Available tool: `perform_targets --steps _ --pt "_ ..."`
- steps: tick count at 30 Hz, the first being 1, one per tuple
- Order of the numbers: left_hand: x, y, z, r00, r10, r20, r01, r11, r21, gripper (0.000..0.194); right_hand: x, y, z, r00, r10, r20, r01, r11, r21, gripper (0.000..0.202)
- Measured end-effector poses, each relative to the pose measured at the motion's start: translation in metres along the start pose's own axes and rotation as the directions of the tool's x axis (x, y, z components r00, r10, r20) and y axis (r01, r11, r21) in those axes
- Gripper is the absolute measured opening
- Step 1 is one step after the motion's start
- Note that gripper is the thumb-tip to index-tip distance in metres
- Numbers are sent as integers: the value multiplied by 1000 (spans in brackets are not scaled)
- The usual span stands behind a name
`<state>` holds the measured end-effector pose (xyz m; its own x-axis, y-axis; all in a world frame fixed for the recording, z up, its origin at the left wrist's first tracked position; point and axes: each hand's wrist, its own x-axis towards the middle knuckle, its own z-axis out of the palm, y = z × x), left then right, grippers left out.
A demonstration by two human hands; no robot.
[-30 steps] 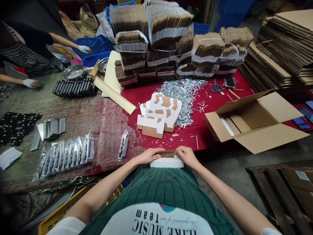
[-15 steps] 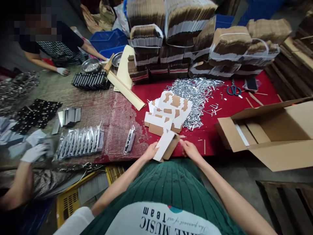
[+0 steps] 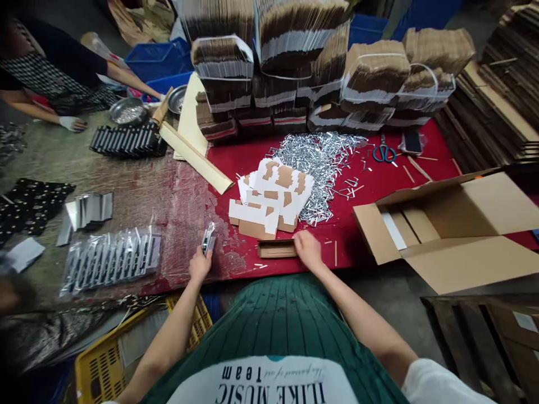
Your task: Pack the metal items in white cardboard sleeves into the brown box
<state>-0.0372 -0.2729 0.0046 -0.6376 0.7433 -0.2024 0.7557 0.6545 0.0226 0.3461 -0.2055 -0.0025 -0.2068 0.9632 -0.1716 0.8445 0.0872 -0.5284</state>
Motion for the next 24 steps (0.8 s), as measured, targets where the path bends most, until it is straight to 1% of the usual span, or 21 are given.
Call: perform_targets --steps 1,2,3,4,5,8,10,11,12,13,14,15,16,17,18,19,20,21,22,23,24 --pt "1 2 4 999 -9 40 8 1000 13 50 10 11 -6 976 207 -62 -207 978 6 44" --pt "-1 7 8 999 -1 54 -1 999 32 46 22 21 -10 921 381 -78 -381 924 9 45" --pt "-6 13 12 999 27 41 -29 998 63 43 35 30 -11 863 502 -60 -503 864 2 44" --pt "-13 20 15 997 69 16 -71 992 107 40 49 38 -12 819 574 -29 -574 819 -14 41" --pt "-20 27 19 992 123 1 -121 980 159 36 61 45 -11 795 606 1 -606 795 -32 38" --pt "-41 40 28 972 235 17 -230 935 271 25 78 58 -10 783 621 41 -618 784 -57 28" --pt "-47 41 33 977 210 44 -214 938 273 26 65 62 -15 796 605 32 -601 795 -78 27" --pt "-47 41 34 981 184 58 -193 948 253 31 52 61 -18 831 557 17 -553 828 -98 27" --pt "-45 40 36 985 160 72 -172 959 223 38 36 59 -20 883 470 9 -465 876 -125 27" --pt "-42 39 37 986 143 85 -156 969 190 46 18 54 -22 939 342 25 -334 930 -153 27" --pt "-38 39 37 987 132 95 -146 977 157 53 0 47 -23 981 183 72 -168 971 -171 26" --pt "-33 38 38 986 128 104 -141 982 129 58 -15 39 -22 990 22 137 2 985 -173 25" --pt "-29 37 37 986 124 112 -136 985 106 59 -28 29 -19 976 -99 192 130 978 -160 24" --pt "-26 37 35 985 119 126 -130 988 80 57 -36 18 -16 964 -160 215 195 969 -152 25" --pt "-24 36 33 982 117 151 -125 991 43 51 -39 9 -11 969 -154 195 186 969 -162 27" --pt "-25 36 28 976 125 179 -125 992 -9 45 -39 1 -6 986 -90 141 115 976 -183 31" --pt "-28 36 23 968 156 197 -143 987 -79 39 -36 -5 -1 997 18 79 -2 980 -200 35" --pt "-34 38 17 957 215 197 -185 970 -159 36 -30 -8 5 988 145 44 -133 970 -205 39" --pt "-42 41 11 938 300 172 -255 936 -242 37 -24 -10 10 965 258 51 -243 948 -204 41" --pt "-53 47 5 906 404 125 -350 882 -316 40 -19 -10 15 937 338 92 -315 927 -202 42" --pt "-65 56 0 852 520 64 -462 804 -374 45 -14 -10 21 910 388 147 -356 912 -202 42"
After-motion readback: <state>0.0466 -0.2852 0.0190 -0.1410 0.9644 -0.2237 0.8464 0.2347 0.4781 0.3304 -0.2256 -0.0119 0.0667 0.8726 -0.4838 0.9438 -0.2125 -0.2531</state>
